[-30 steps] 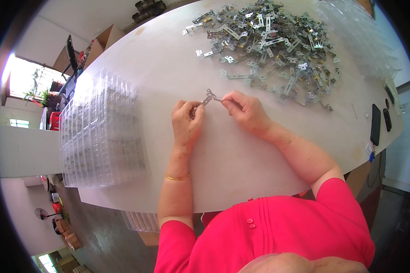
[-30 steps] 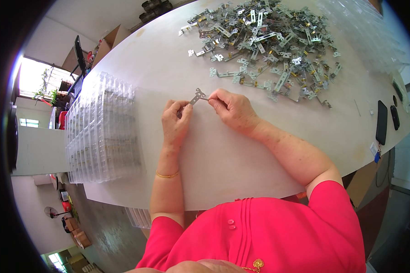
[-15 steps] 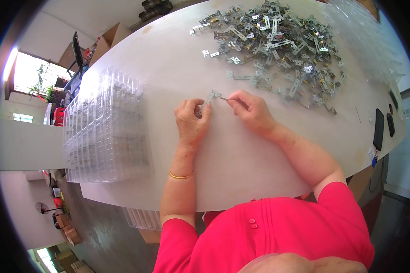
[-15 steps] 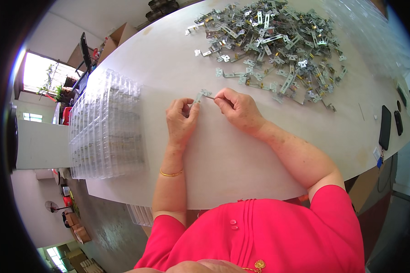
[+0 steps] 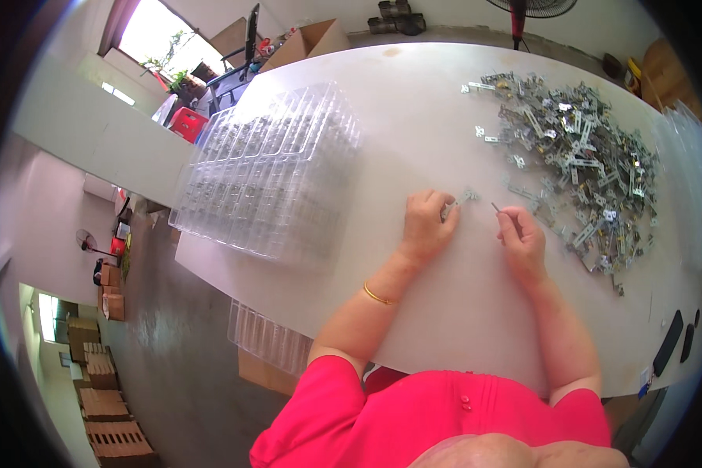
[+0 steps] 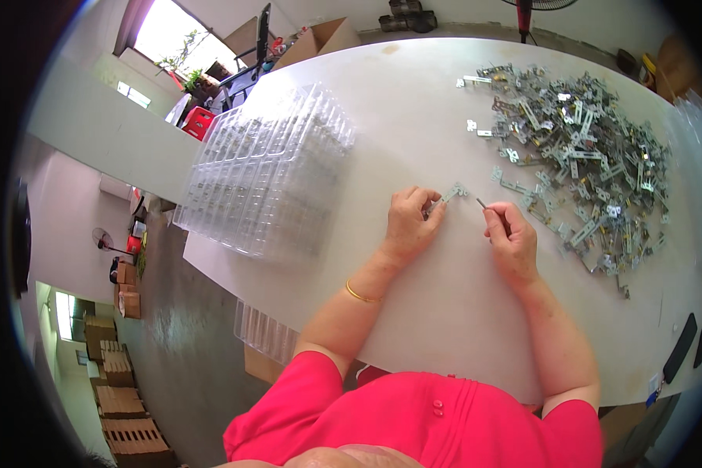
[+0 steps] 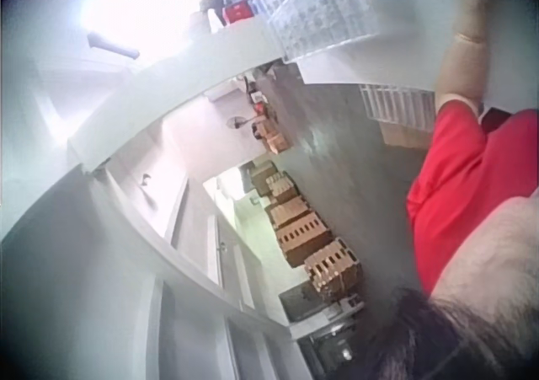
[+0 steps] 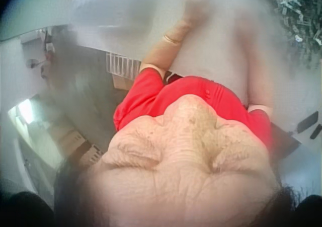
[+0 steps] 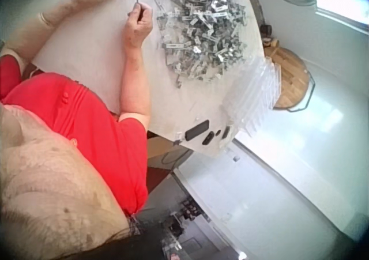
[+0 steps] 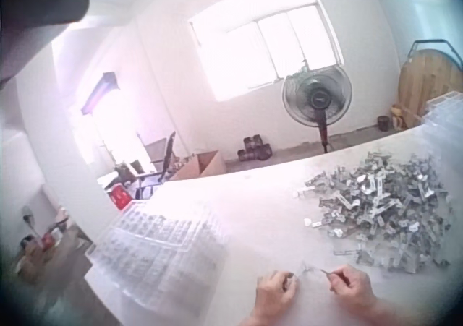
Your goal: The person assembles metal components by inserting small pins into metal brackets by hand and placing them into a plastic tray.
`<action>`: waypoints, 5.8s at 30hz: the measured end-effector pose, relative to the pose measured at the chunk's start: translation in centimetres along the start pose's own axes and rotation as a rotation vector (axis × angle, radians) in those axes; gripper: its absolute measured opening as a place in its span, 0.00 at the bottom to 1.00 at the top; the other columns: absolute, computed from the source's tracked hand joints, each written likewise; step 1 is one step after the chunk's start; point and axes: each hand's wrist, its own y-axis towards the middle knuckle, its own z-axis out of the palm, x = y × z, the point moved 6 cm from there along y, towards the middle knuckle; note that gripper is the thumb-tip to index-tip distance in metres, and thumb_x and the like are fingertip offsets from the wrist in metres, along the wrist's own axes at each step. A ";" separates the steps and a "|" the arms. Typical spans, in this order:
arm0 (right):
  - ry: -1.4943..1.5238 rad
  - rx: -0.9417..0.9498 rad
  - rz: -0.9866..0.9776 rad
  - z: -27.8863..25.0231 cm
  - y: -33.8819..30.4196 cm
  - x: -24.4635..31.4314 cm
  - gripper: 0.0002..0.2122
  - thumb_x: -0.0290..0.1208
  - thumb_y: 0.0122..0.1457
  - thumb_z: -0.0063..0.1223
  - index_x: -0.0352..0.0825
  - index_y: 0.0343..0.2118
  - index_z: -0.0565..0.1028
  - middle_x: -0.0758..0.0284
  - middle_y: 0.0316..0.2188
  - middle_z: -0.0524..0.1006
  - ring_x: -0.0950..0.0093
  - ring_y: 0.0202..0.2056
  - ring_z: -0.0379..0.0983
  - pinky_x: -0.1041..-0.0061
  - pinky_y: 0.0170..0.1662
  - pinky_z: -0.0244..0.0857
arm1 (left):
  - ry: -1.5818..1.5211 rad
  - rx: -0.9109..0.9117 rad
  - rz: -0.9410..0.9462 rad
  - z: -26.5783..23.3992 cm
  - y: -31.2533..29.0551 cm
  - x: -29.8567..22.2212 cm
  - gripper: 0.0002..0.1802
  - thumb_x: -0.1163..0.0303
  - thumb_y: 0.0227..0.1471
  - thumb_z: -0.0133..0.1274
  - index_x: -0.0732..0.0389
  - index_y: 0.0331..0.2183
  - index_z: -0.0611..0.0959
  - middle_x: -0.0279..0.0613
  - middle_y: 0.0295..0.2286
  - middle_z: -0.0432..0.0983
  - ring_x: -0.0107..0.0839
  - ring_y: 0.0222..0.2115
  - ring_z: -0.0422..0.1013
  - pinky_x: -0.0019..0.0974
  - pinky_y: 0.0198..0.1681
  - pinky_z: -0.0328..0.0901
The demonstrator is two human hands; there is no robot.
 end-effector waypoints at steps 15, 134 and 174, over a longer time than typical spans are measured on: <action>0.017 0.076 -0.017 1.4 0.0 0.6 0.04 0.29 0.64 0.55 0.35 0.35 0.76 0.76 0.20 0.72 0.86 0.23 0.66 0.84 0.28 0.60 | -0.035 -0.097 -0.049 -1.4 1.0 -0.8 0.05 0.71 0.50 0.61 0.61 0.30 0.83 0.36 0.23 0.75 0.32 0.27 0.70 0.37 0.37 0.65; 0.175 0.528 -0.212 2.8 -3.0 2.6 0.02 0.26 0.56 0.56 0.36 0.31 0.78 0.67 0.22 0.78 0.76 0.24 0.71 0.73 0.30 0.63 | -0.439 0.634 -0.790 -0.8 -0.6 3.4 0.11 0.67 0.58 0.52 0.68 0.34 0.78 0.38 0.23 0.75 0.24 0.19 0.69 0.26 0.22 0.63; 0.433 0.024 0.081 0.2 0.2 0.4 0.04 0.29 0.67 0.50 0.35 0.39 0.73 0.76 0.22 0.71 0.87 0.23 0.66 0.84 0.26 0.60 | -0.798 0.277 -0.664 3.3 -0.4 -1.6 0.15 0.62 0.64 0.51 0.66 0.35 0.80 0.29 0.22 0.69 0.17 0.16 0.63 0.22 0.18 0.57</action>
